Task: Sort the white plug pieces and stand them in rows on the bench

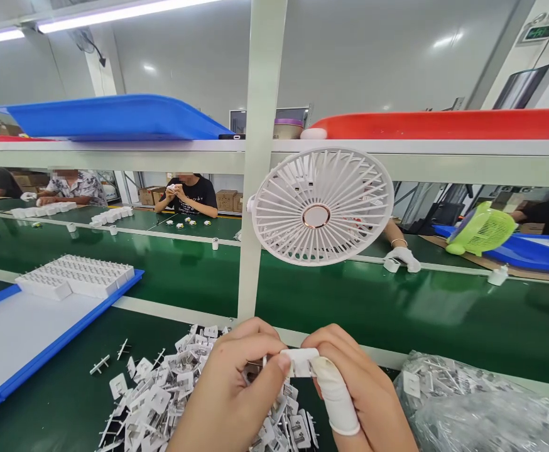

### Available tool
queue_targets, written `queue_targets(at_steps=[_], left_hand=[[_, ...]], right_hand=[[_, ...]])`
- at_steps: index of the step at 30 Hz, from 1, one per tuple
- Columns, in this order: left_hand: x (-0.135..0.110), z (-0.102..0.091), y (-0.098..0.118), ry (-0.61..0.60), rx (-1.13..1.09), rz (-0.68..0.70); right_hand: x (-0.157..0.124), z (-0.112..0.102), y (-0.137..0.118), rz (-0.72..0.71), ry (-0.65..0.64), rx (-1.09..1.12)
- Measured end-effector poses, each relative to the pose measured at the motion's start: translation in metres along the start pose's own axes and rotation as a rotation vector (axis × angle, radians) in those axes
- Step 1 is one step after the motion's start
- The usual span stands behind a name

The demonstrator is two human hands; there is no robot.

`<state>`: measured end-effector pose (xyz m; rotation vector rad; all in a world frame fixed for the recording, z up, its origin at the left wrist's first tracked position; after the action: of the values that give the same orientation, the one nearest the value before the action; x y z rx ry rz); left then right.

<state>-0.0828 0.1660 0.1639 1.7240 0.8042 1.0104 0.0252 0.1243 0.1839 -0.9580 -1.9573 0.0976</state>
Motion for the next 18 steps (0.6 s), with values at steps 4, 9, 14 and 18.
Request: queue_targets(at_steps=[4,9,14,18], left_hand=[[0.0,0.0,-0.009,0.042,-0.139,-0.025],[-0.001,0.0,-0.007,-0.003,-0.154,-0.028],[0.001,-0.002,-0.003,-0.005,-0.077,-0.047],[0.003,-0.001,-0.003,-0.001,-0.125,-0.067]], right_hand=[[-0.001,0.005,0.006,0.052,0.021,0.005],[-0.002,0.004,0.011,0.09,0.053,-0.019],[-0.003,0.0,0.004,0.074,0.075,-0.041],[-0.002,-0.005,0.002,0.221,0.151,0.072]])
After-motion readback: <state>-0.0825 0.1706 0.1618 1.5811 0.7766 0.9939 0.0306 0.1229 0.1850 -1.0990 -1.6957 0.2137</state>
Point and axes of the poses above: each hand's wrist, its own x-axis towards the middle knuckle, its own z-axis out of the palm, y = z × x, the point moved 7 cm from there along x, towards the middle knuckle, and after that the axes turned 4 degrees about -z, right-handed, at the moved point
